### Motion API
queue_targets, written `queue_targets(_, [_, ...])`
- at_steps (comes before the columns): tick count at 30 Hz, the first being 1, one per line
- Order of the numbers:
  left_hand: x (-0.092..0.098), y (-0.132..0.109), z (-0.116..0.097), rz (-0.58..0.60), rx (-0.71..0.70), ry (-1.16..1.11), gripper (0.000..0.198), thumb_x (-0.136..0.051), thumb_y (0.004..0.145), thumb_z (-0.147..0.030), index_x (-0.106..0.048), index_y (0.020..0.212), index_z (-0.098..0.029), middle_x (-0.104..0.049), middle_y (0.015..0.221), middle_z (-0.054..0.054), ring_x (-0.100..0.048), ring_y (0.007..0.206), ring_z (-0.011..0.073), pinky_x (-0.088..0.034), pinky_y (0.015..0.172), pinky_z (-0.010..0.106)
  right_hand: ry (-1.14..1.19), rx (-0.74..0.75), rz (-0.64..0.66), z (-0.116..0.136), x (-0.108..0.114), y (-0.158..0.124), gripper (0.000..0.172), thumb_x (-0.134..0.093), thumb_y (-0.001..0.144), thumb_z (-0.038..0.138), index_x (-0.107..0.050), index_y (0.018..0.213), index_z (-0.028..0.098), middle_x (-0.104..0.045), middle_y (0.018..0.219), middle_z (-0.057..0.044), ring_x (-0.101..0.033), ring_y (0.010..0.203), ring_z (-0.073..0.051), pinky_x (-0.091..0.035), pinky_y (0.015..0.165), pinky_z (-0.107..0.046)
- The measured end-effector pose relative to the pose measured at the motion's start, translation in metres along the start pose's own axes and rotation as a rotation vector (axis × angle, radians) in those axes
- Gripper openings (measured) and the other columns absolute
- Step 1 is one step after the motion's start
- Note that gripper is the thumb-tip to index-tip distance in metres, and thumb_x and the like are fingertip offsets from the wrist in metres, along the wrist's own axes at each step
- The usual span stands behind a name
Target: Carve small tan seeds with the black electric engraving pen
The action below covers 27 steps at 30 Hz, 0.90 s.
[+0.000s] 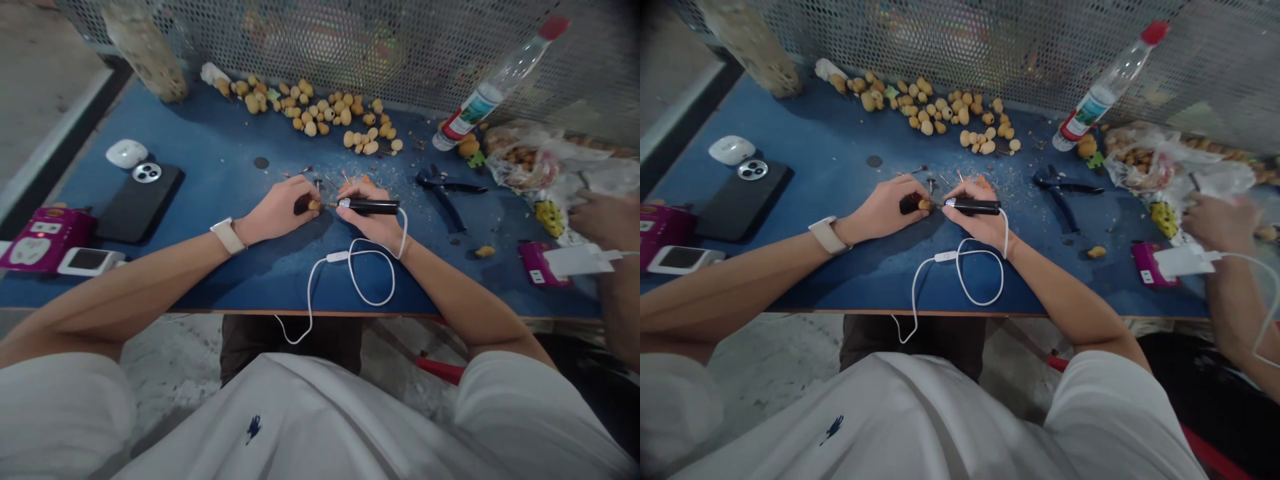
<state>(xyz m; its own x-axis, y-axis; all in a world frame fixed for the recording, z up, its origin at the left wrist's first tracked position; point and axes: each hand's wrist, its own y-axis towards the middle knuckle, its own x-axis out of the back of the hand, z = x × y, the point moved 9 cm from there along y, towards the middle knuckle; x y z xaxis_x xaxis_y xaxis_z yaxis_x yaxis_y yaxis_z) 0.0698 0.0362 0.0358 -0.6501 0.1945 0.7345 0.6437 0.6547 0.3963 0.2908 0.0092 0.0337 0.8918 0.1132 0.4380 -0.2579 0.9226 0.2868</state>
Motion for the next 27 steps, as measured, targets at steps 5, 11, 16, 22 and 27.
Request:
queue_targets(5, [-0.002,0.000,0.000,0.010,0.005,-0.008,0.016,-0.084,0.110,-0.031,-0.080,0.123,-0.025,-0.086,0.131,0.012,-0.084,0.112,0.0338,-0.073,0.106,0.051,-0.002,0.015,-0.027,-0.001,0.001,0.000,0.038,-0.099,0.100,0.066,-0.091,0.112,0.031,-0.094,0.114,-0.007,-0.085,0.106,-0.033,-0.073,0.105,-0.056])
queue_targets(11, [-0.003,0.001,-0.001,0.025,0.005,0.005,0.017,-0.084,0.109,-0.031,-0.080,0.124,-0.025,-0.087,0.134,0.013,-0.085,0.114,0.0344,-0.072,0.108,0.051,0.002,0.027,-0.008,0.005,0.001,0.000,0.035,-0.098,0.101,0.062,-0.092,0.113,0.030,-0.095,0.115,-0.007,-0.087,0.106,-0.032,-0.072,0.104,-0.054])
queue_targets(16, [-0.003,0.000,-0.002,0.026,-0.012,0.000,0.016,-0.084,0.109,-0.029,-0.080,0.124,-0.024,-0.087,0.133,0.013,-0.086,0.115,0.0343,-0.071,0.108,0.050,-0.021,0.022,0.006,0.006,0.000,0.000,0.039,-0.100,0.099,0.066,-0.092,0.113,0.030,-0.096,0.114,-0.007,-0.087,0.107,-0.032,-0.071,0.104,-0.054])
queue_targets(22, [-0.007,0.000,-0.003,0.059,-0.019,-0.002,0.016,-0.082,0.109,-0.027,-0.081,0.125,-0.025,-0.087,0.134,0.013,-0.085,0.122,0.0363,-0.071,0.111,0.052,-0.036,0.036,0.096,-0.002,-0.007,0.002,0.048,-0.104,0.096,0.070,-0.095,0.120,0.030,-0.095,0.108,-0.005,-0.083,0.091,-0.027,-0.069,0.090,-0.046])
queue_targets(27, [-0.011,0.000,-0.006,0.118,-0.031,0.010,0.013,-0.076,0.115,-0.028,-0.084,0.125,-0.025,-0.086,0.130,0.013,-0.083,0.131,0.0397,-0.070,0.118,0.057,-0.062,0.094,0.201,-0.004,-0.016,-0.001,0.058,-0.105,0.098,0.075,-0.094,0.133,0.031,-0.094,0.115,-0.006,-0.087,0.101,-0.028,-0.069,0.095,-0.045])
